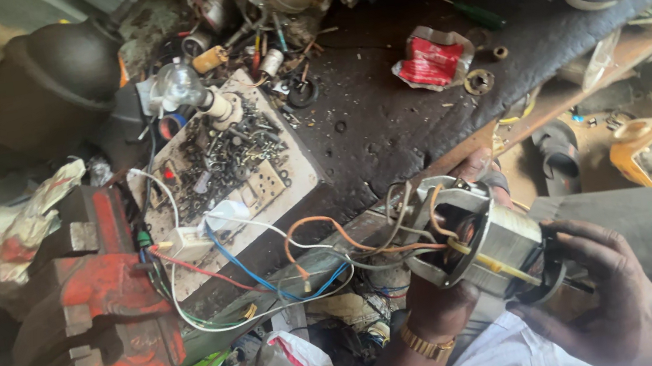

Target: The person sits on the floor in a workshop and uses a screwdriver to adjust the internal wiring of a small motor. They then use pliers to cut a wire and manipulate small metal parts on the workbench.

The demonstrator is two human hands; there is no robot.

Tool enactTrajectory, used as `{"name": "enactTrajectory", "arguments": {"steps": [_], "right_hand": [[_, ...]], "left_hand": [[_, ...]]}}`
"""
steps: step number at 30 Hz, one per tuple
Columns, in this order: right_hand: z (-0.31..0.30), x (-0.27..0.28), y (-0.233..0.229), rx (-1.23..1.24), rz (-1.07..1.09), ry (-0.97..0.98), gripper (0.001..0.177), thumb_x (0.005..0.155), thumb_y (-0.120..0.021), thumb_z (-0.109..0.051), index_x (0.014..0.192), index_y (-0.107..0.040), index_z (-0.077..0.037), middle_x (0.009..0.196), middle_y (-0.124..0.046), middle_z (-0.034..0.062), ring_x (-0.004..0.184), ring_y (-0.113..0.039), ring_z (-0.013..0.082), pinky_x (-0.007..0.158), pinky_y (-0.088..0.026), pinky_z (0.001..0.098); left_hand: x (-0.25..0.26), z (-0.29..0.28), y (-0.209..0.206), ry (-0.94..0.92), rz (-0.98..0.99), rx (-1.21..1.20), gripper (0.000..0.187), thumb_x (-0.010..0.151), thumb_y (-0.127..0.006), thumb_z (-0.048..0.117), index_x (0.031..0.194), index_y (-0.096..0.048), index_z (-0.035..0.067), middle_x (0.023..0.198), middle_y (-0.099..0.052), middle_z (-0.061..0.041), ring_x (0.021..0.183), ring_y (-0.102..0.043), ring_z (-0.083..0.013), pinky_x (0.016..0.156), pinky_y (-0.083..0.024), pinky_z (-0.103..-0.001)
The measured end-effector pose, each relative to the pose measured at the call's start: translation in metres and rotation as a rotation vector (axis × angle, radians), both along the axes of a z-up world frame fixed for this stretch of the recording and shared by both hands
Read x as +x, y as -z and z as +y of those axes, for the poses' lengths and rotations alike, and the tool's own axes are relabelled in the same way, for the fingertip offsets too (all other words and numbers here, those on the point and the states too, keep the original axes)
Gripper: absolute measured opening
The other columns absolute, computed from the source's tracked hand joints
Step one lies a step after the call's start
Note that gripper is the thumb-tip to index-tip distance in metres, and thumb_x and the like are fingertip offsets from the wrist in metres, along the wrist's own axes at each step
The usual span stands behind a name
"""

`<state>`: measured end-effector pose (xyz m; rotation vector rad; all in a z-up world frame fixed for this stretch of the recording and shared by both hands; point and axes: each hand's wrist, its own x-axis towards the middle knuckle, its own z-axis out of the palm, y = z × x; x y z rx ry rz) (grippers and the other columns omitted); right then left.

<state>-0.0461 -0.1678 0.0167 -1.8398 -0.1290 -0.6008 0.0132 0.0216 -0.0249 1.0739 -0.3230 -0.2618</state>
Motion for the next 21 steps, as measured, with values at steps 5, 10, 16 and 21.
{"name": "enactTrajectory", "arguments": {"steps": [5, 10, 16, 21], "right_hand": [[-0.006, 0.015, -0.018, -0.253, -0.041, 0.085, 0.081, 0.060, -0.092, -0.024, 0.126, -0.056, 0.006, 0.126, -0.063, 0.0261, 0.117, -0.067, 0.0337, 0.093, -0.060, 0.0384], [-0.004, 0.021, -0.020, -0.240, -0.044, 0.061, 0.077, 0.060, -0.091, -0.022, 0.124, -0.058, 0.006, 0.127, -0.064, 0.0234, 0.116, -0.069, 0.0313, 0.094, -0.060, 0.0377], [0.006, 0.013, -0.002, 0.036, 0.033, 0.077, 0.081, 0.055, -0.091, -0.020, 0.125, -0.057, 0.005, 0.130, -0.061, 0.0233, 0.117, -0.067, 0.0281, 0.098, -0.058, 0.0340], [-0.007, 0.029, 0.003, 0.031, -0.005, -0.110, 0.075, 0.059, -0.091, -0.017, 0.123, -0.057, 0.003, 0.126, -0.062, 0.0199, 0.116, -0.066, 0.0261, 0.097, -0.057, 0.0340]], "left_hand": [[0.003, -0.017, -0.016, 0.059, 0.176, -0.365, 0.080, 0.087, -0.091, 0.035, 0.146, -0.050, 0.000, 0.137, -0.059, -0.005, 0.128, -0.055, -0.0168, 0.112, -0.046, -0.037], [0.006, -0.020, -0.015, 0.019, 0.166, -0.428, 0.078, 0.085, -0.090, 0.029, 0.146, -0.050, 0.002, 0.140, -0.060, -0.006, 0.131, -0.055, -0.0180, 0.115, -0.044, -0.037], [0.011, -0.008, -0.017, 0.009, 0.154, -0.464, 0.078, 0.085, -0.091, 0.026, 0.146, -0.050, 0.002, 0.140, -0.060, -0.005, 0.132, -0.055, -0.0179, 0.115, -0.043, -0.038], [0.025, 0.005, -0.028, -0.119, 0.102, -0.422, 0.081, 0.083, -0.092, 0.030, 0.147, -0.052, 0.001, 0.141, -0.060, -0.005, 0.132, -0.056, -0.0164, 0.115, -0.044, -0.036]]}}
